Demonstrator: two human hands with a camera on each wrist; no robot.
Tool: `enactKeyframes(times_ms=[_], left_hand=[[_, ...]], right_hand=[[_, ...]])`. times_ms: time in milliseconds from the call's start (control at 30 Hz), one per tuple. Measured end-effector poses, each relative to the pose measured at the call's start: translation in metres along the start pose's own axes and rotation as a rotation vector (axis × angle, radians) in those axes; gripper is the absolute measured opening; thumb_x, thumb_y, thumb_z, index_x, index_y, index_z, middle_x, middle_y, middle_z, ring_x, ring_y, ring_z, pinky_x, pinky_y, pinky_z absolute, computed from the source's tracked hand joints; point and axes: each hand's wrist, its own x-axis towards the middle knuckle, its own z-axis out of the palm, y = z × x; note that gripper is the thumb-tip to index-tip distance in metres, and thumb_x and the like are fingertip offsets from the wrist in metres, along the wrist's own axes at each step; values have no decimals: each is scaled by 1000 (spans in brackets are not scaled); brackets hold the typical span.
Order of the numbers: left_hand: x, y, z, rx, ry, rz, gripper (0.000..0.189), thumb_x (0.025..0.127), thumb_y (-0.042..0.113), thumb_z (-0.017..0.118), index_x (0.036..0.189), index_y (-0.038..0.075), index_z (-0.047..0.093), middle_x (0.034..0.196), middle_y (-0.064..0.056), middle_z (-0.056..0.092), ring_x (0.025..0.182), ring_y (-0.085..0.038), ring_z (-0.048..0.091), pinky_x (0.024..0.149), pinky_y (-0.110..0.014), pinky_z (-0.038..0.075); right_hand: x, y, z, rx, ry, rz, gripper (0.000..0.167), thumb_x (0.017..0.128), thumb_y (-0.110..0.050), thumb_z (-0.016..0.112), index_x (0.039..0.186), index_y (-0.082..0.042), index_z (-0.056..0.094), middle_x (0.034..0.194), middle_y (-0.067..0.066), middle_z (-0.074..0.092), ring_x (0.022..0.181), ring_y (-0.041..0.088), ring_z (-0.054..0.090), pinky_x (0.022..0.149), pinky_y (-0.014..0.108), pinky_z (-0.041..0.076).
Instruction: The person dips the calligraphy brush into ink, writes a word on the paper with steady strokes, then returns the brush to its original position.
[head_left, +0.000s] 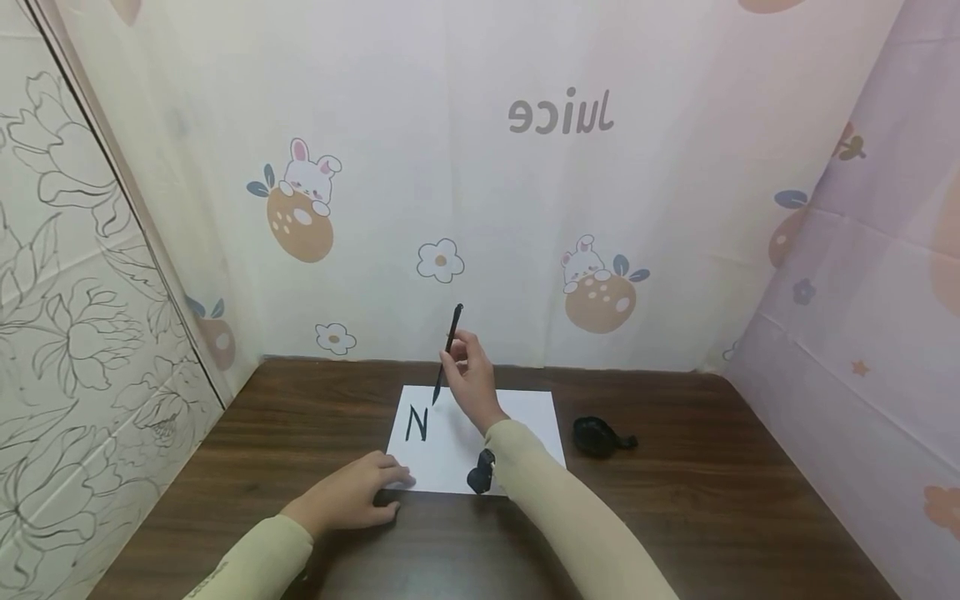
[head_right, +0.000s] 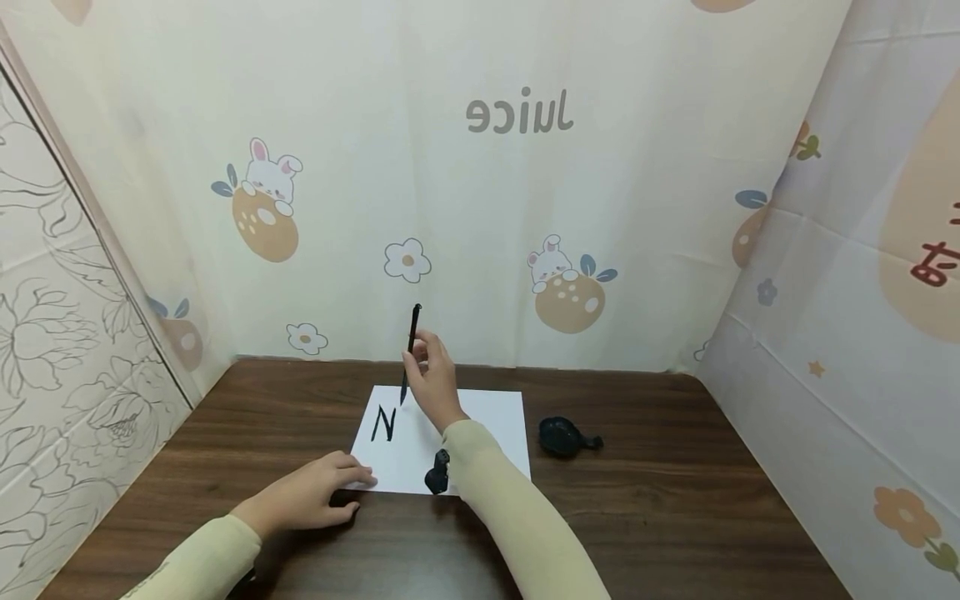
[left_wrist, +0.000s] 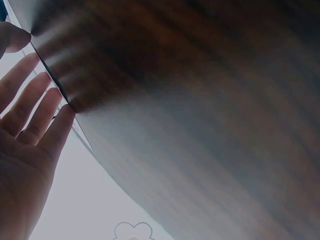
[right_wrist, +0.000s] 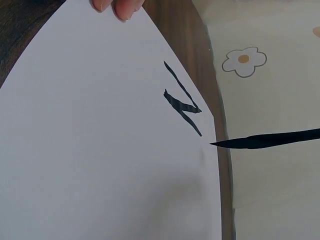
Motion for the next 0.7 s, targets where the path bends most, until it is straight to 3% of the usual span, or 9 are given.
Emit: enactKeyframes(times_ms=[233,700], left_hand=[[-1,2,0,2,10,23,30,88,21,73,117,15,72,113,4,65,103,-13,59,90,-34,52],[-2,2,1,10,21,29,30,87,21,73,117,14,72,113,3,65,103,-14,58,90,-35,52]], right_hand=[[-3,4,0,-11,-15,-7,33,102,-17,59,133,-18,49,104,2,61,98,15,60,82,30,55],[-6,8,-2,-27,-30,-8,36,102,-21,60,135,-14,48,104,1,61,99,14,60,84,31,55]])
